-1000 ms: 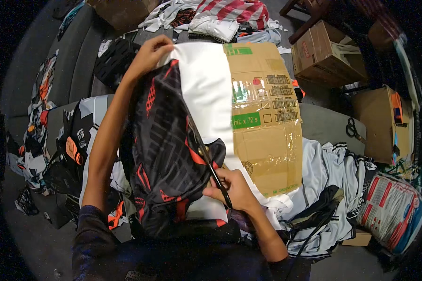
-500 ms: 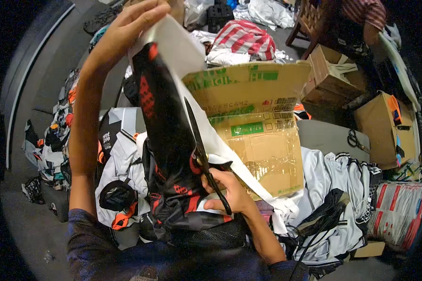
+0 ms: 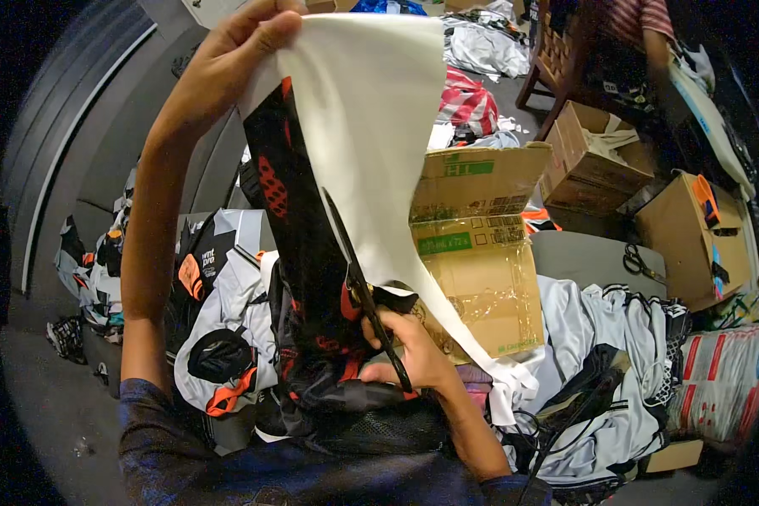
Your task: Using scissors to cut along the edges of a patterned fabric bag.
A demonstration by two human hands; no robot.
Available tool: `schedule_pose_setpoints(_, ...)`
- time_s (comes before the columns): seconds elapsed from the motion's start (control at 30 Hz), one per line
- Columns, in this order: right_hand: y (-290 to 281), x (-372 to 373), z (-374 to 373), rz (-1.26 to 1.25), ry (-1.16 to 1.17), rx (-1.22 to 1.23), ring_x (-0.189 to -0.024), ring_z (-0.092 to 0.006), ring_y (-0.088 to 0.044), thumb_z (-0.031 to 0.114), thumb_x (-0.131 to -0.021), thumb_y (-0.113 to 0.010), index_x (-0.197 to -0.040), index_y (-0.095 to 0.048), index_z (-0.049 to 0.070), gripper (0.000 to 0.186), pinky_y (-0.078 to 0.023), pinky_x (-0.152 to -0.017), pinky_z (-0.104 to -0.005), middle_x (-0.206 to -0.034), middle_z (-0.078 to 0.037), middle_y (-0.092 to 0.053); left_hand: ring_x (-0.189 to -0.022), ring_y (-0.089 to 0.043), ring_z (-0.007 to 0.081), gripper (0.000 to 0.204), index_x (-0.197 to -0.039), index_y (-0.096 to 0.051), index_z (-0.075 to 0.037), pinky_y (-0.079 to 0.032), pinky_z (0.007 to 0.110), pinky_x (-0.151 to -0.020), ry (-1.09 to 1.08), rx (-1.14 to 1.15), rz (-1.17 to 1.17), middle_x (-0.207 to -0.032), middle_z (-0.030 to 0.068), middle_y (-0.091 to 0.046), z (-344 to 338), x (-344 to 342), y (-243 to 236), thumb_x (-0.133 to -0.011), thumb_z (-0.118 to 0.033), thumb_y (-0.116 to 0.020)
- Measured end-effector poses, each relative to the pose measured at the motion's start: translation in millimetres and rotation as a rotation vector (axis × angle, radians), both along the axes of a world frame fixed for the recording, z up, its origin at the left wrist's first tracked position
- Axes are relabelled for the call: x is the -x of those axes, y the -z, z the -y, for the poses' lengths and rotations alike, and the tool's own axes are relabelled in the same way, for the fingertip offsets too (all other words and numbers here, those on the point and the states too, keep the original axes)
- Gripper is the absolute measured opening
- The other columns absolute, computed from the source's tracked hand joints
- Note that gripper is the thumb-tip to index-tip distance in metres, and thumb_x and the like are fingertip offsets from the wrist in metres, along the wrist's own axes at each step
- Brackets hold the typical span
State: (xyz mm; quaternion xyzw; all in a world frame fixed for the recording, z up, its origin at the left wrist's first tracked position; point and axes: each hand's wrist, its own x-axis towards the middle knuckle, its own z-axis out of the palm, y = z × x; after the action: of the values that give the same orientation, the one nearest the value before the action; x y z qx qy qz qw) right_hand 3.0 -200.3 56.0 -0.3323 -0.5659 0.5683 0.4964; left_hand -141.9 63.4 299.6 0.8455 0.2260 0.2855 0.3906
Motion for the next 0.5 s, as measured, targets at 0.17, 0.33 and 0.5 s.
schedule_pose_setpoints(0.17,-20.5,-5.2,-3.8,0.018,0.090,0.045,-0.069,-0.0157,-0.046,0.063,-0.058,-0.085,-0.084,-0.053,0.008,0.069,-0.037,-0.065,-0.0268,-0.076,-0.002,-0.051,-0.059,-0.043,0.0035,0.020,-0.094,-0.056,-0.008,-0.037,0.015,-0.055,-0.041,0.005,0.300,-0.081,-0.0014,-0.052,-9.0,-7.3,-8.6,-0.100,-0.028,-0.055)
schedule_pose_setpoints(0.33,-43.3,-2.9,-10.3,0.171,0.117,-0.110,-0.064,-0.0155,-0.045,0.062,-0.056,-0.086,-0.082,-0.052,0.008,0.069,-0.037,-0.062,-0.0274,-0.072,-0.001,-0.051,-0.060,-0.049,0.0056,0.024,-0.094,-0.057,-0.008,-0.043,0.017,-0.056,0.195,-0.318,0.201,-0.078,0.0007,-0.054,35.0,-18.9,-67.6,-0.100,-0.031,-0.054)
schedule_pose_setpoints(0.5,-44.1,-3.8,-12.2,0.194,0.213,-0.115,-0.061,-0.0148,-0.044,0.061,-0.053,-0.088,-0.081,-0.051,0.009,0.069,-0.036,-0.059,-0.0273,-0.069,0.000,-0.050,-0.059,-0.052,0.0067,0.022,-0.095,-0.057,-0.008,-0.047,0.018,-0.055,0.135,-0.282,0.109,-0.079,0.0027,-0.057,101.7,-48.5,-92.2,-0.101,-0.029,-0.053)
